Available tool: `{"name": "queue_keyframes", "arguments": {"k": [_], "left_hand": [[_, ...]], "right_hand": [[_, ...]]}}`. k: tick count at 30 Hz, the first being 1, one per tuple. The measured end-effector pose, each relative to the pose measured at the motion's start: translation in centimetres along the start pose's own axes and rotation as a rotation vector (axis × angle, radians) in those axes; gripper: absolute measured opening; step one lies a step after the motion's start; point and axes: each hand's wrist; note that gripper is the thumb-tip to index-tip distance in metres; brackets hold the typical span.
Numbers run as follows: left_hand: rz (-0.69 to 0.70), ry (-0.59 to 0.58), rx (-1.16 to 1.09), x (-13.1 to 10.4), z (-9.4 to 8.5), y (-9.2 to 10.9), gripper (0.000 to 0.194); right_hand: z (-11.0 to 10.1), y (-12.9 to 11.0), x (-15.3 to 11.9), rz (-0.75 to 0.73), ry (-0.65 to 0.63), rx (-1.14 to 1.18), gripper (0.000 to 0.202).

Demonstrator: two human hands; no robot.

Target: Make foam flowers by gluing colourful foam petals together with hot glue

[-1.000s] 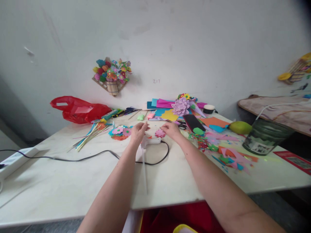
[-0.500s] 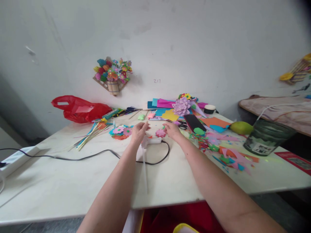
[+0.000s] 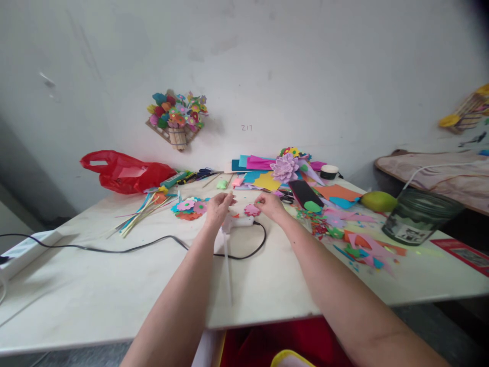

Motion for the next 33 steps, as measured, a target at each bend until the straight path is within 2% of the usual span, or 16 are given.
{"name": "queue_keyframes", "arguments": {"k": [3, 8, 10, 14, 20, 25, 30, 33], "left_hand": [[-0.001, 0.002, 0.007, 0.0, 0.0, 0.0, 0.05], [-0.012, 0.001, 0.015, 0.0, 0.0, 0.2, 0.047], [-0.022, 0.004, 0.011, -0.1, 0.0, 0.3, 0.047], [-0.026, 0.008, 0.005, 0.0, 0.0, 0.3, 0.047], [0.002, 0.016, 0.024, 0.0, 0.0, 0.1, 0.046], [0.006, 0.012, 0.029, 0.0, 0.0, 0.0, 0.045], [0.024, 0.007, 0.041, 0.0, 0.0, 0.0, 0.046], [0.021, 0.007, 0.049, 0.0, 0.0, 0.0, 0.046]], "right_hand": [[-0.3, 0.1, 0.2, 0.011, 0.055, -0.018, 0.01], [-1.2, -0.2, 0.1, 0.053, 0.122, -0.103, 0.037], [-1.3, -0.2, 0.1, 0.047, 0.119, -0.124, 0.036], [-0.9, -0.1, 0.1, 0.012, 0.053, -0.108, 0.019], [-0.6, -0.2, -0.1, 0.048, -0.124, -0.185, 0.018], [-0.9, -0.1, -0.4, 0.102, -0.141, -0.316, 0.017], [-1.1, -0.2, -0.8, 0.052, -0.162, -0.406, 0.03], [-1.2, -0.4, -1.1, 0.022, -0.161, -0.48, 0.029]]}}
Point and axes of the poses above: each hand's wrist, its own x-axis towards the middle knuckle, its own z-axis out of the palm, y = z × x, and after that the axes turned 8 degrees about z, right-handed
